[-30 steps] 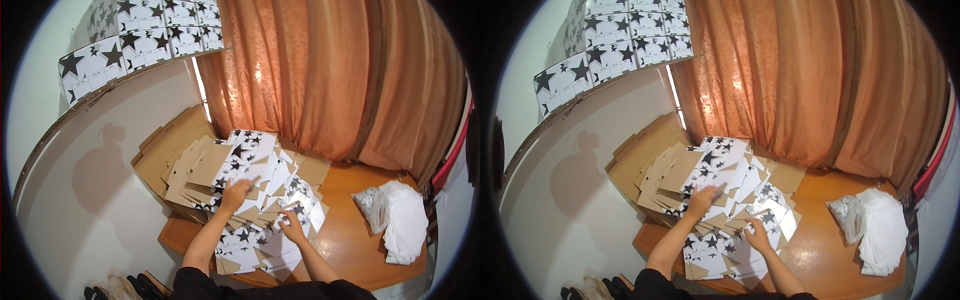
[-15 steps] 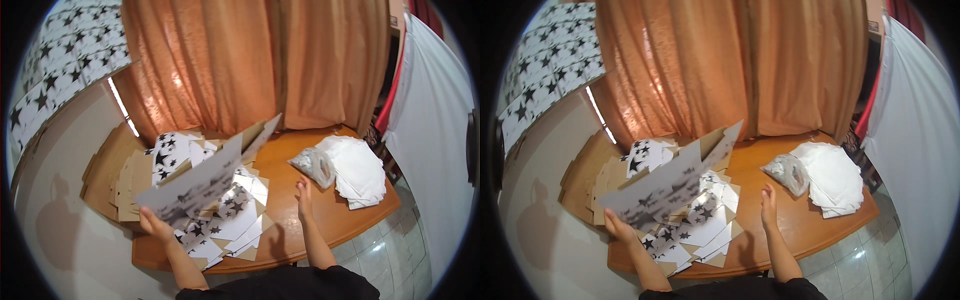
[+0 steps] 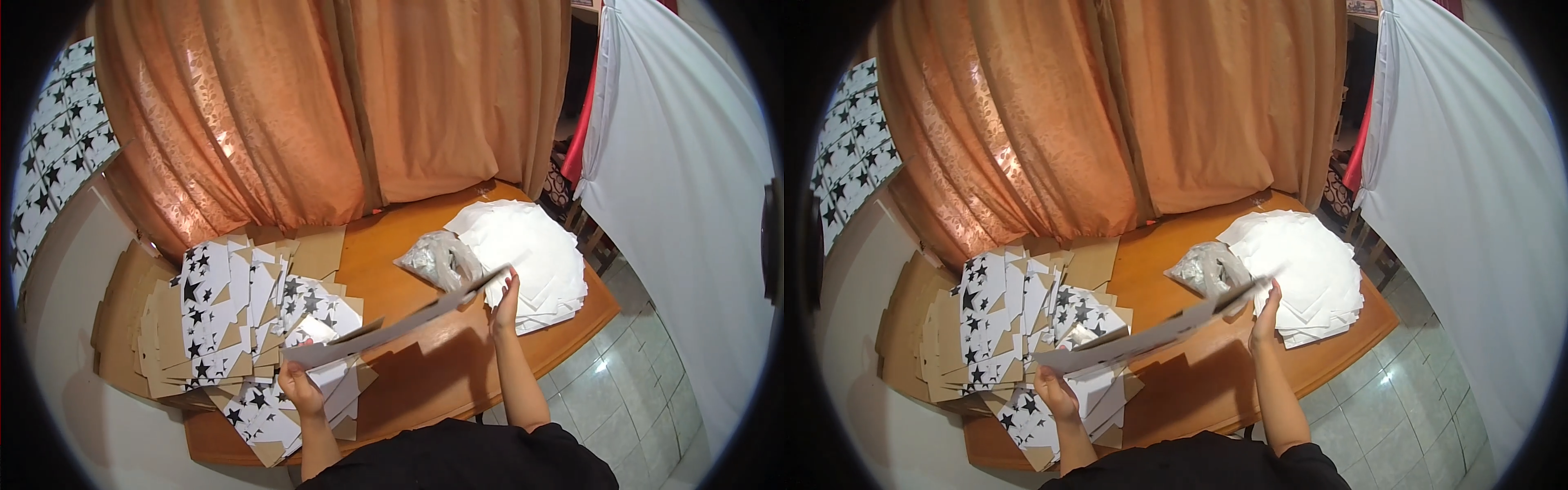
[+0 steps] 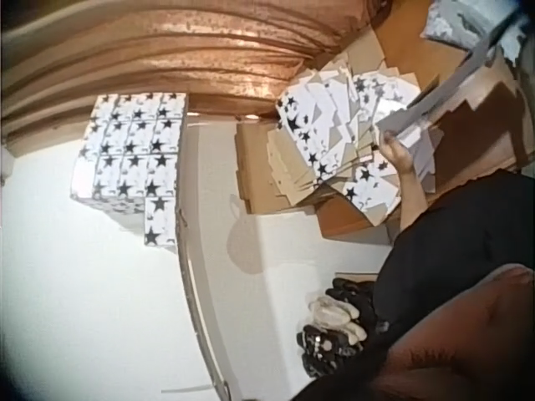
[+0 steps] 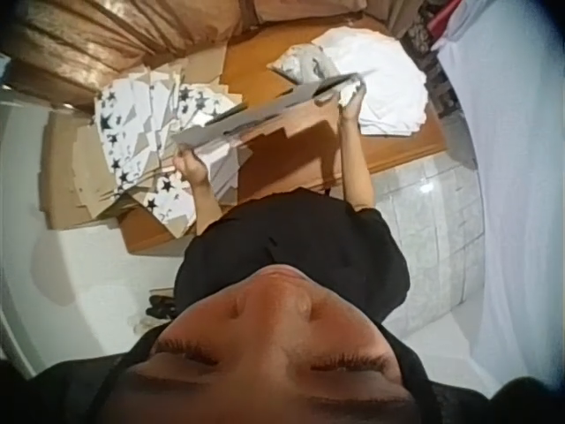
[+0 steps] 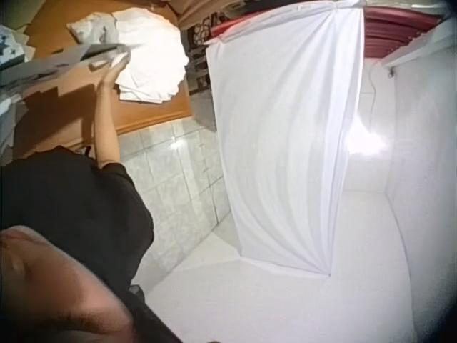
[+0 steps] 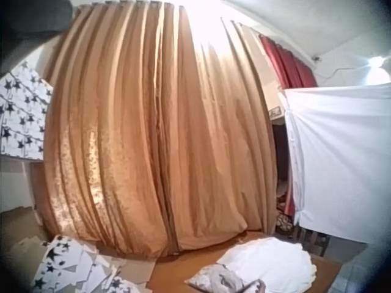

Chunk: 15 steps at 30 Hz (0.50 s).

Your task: Assembling shoe boxes, lining them with tissue paper, and stacking them on a shelf.

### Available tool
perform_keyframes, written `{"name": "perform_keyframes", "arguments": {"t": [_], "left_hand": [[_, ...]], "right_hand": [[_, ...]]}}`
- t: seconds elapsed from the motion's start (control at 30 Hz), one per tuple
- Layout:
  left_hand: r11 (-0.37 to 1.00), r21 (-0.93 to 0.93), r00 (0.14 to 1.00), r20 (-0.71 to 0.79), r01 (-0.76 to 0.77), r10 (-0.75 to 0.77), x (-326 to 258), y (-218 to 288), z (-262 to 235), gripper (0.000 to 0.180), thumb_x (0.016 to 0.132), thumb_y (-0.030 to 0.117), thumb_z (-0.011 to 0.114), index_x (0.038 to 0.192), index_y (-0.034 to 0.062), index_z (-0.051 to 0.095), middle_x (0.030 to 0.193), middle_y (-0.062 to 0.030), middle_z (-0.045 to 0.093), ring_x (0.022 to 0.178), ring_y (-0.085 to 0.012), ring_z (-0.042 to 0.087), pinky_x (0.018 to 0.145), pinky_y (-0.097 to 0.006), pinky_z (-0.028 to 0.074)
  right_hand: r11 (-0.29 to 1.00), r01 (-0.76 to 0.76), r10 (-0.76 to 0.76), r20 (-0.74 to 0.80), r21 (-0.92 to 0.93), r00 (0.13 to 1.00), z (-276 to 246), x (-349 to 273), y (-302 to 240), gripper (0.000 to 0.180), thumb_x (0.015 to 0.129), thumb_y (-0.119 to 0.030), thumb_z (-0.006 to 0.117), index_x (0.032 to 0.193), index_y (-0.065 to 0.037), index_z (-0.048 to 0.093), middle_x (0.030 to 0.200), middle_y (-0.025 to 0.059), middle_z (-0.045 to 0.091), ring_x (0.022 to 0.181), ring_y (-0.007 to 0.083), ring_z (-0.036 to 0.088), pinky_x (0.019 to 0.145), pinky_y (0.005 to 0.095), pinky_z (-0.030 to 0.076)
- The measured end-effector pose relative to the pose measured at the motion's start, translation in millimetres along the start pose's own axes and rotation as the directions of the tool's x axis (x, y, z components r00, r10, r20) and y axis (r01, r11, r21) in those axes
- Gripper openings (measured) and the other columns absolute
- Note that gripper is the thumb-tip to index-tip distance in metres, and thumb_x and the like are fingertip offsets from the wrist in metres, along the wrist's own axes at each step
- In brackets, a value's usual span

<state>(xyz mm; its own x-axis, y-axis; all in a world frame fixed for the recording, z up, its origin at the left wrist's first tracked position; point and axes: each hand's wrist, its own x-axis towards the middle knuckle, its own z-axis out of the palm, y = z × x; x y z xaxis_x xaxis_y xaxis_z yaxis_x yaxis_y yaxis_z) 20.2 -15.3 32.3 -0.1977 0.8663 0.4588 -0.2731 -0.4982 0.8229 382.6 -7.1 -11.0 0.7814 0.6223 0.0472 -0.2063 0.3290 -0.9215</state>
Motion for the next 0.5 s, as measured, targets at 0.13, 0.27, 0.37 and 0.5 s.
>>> {"name": "perform_keyframes", "arguments": {"t": [0.13, 0.27, 0.37, 0.5], "left_hand": [[1.000, -0.028, 0.999, 0.040, 0.004, -0.003, 10.0, -3.0, 9.1, 0.039, 0.096, 0.033, 0.043, 0.104, -0.0041, 0.052, 0.103, -0.0174, 0.060, 0.103, -0.0240, 0.057, 0.090, -0.035, 0.043], [0.992, -0.097, 0.997, 0.015, 0.077, -0.075, 5.8, -8.3, 16.0, 0.041, 0.096, 0.034, 0.041, 0.107, -0.0044, 0.052, 0.118, -0.0214, 0.055, 0.105, -0.0238, 0.057, 0.091, -0.035, 0.044], [1.000, -0.001, 0.999, 0.031, 0.020, -0.020, -8.4, -20.2, 22.4, 0.036, 0.094, 0.035, 0.047, 0.099, -0.0001, 0.056, 0.124, -0.0229, 0.051, 0.129, -0.0285, 0.036, 0.108, -0.042, 0.022], [0.997, -0.072, 0.991, 0.131, -0.022, 0.031, -6.9, -19.6, 15.7, 0.033, 0.094, 0.034, 0.047, 0.081, 0.0050, 0.056, 0.117, -0.0216, 0.057, 0.134, -0.0328, 0.025, 0.109, -0.048, 0.011]], "right_hand": [[0.990, -0.140, 0.136, 0.104, 0.032, 0.985, -16.8, 7.6, -6.3, 0.061, 0.089, -0.063, 0.030, 0.136, -0.024, 0.033, 0.133, 0.0068, 0.035, 0.127, 0.0229, 0.027, 0.099, 0.0574, 0.016], [0.993, -0.109, 0.097, 0.242, 0.035, 0.965, -19.6, 6.9, 8.9, 0.058, 0.091, -0.057, 0.036, 0.132, -0.016, 0.036, 0.123, 0.0064, 0.044, 0.114, 0.0189, 0.041, 0.091, 0.0441, 0.035], [0.954, -0.030, -0.037, 0.217, 0.299, 0.975, 26.1, -24.6, 0.2, 0.049, 0.094, -0.046, 0.037, 0.126, -0.009, 0.041, 0.097, 0.0050, 0.052, 0.082, 0.0164, 0.052, 0.068, 0.0291, 0.042], [0.876, -0.417, 0.282, 0.442, 0.243, 0.852, 30.5, -9.7, 18.0, 0.048, 0.094, -0.045, 0.037, 0.124, -0.009, 0.041, 0.090, 0.0040, 0.052, 0.075, 0.0169, 0.050, 0.064, 0.0299, 0.040]]}}
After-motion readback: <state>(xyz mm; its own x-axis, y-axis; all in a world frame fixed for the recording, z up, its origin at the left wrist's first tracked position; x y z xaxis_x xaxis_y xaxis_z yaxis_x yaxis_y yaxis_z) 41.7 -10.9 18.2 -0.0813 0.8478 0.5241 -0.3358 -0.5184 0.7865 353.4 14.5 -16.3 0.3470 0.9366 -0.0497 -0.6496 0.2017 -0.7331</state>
